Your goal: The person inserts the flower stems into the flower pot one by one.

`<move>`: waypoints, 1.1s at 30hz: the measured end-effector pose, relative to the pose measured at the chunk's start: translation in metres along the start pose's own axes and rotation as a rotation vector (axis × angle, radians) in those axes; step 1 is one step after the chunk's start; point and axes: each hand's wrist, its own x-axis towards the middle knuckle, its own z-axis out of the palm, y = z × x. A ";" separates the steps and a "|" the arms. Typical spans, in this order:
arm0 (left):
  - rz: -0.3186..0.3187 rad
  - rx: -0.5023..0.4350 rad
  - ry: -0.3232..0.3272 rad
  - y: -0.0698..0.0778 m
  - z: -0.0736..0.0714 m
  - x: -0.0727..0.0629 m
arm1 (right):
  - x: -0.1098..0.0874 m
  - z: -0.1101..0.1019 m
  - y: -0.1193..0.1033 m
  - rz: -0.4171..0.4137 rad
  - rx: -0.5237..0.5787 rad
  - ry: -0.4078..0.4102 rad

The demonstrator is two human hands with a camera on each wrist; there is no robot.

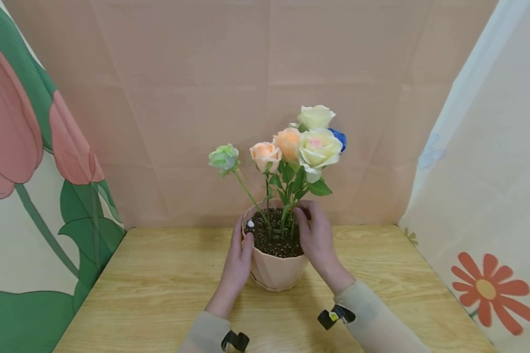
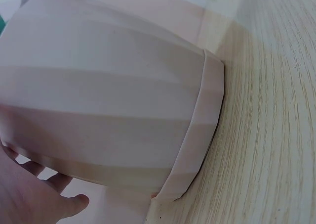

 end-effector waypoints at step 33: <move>-0.003 0.007 0.021 0.001 0.002 0.000 | -0.003 -0.004 0.001 0.048 -0.060 0.021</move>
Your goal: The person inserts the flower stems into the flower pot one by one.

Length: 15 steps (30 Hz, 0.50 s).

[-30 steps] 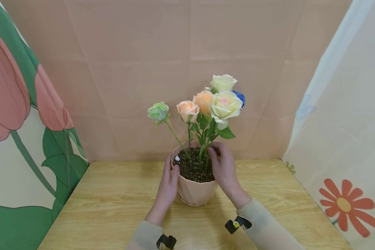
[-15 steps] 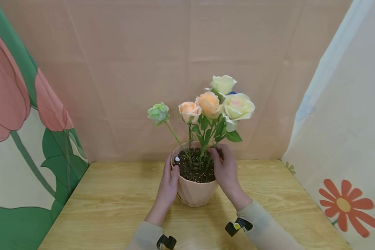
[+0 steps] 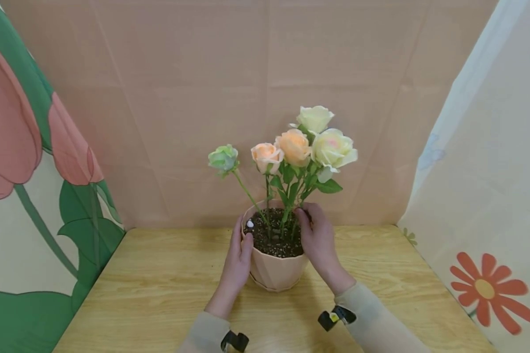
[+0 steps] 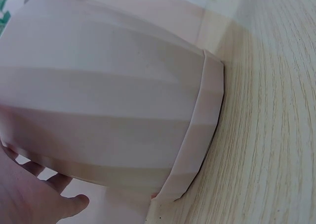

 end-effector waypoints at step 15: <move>0.003 -0.009 -0.002 0.001 0.000 0.001 | 0.001 -0.001 0.001 -0.016 -0.004 -0.018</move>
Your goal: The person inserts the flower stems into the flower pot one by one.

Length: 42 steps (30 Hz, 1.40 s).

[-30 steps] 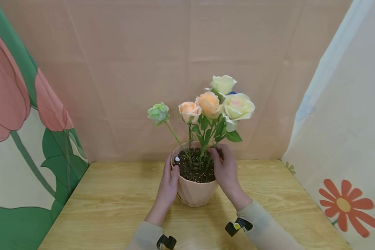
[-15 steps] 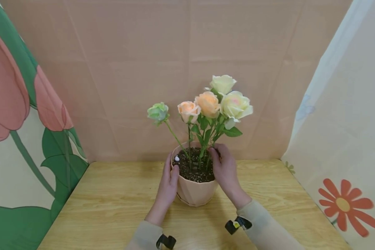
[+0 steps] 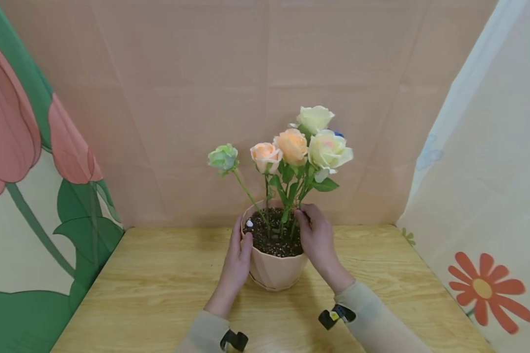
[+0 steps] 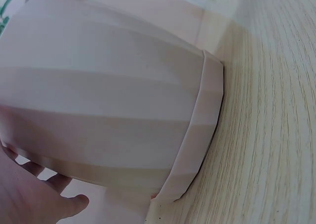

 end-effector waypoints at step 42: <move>-0.011 0.047 0.007 0.002 -0.008 -0.001 | -0.004 -0.018 0.002 0.131 0.067 -0.049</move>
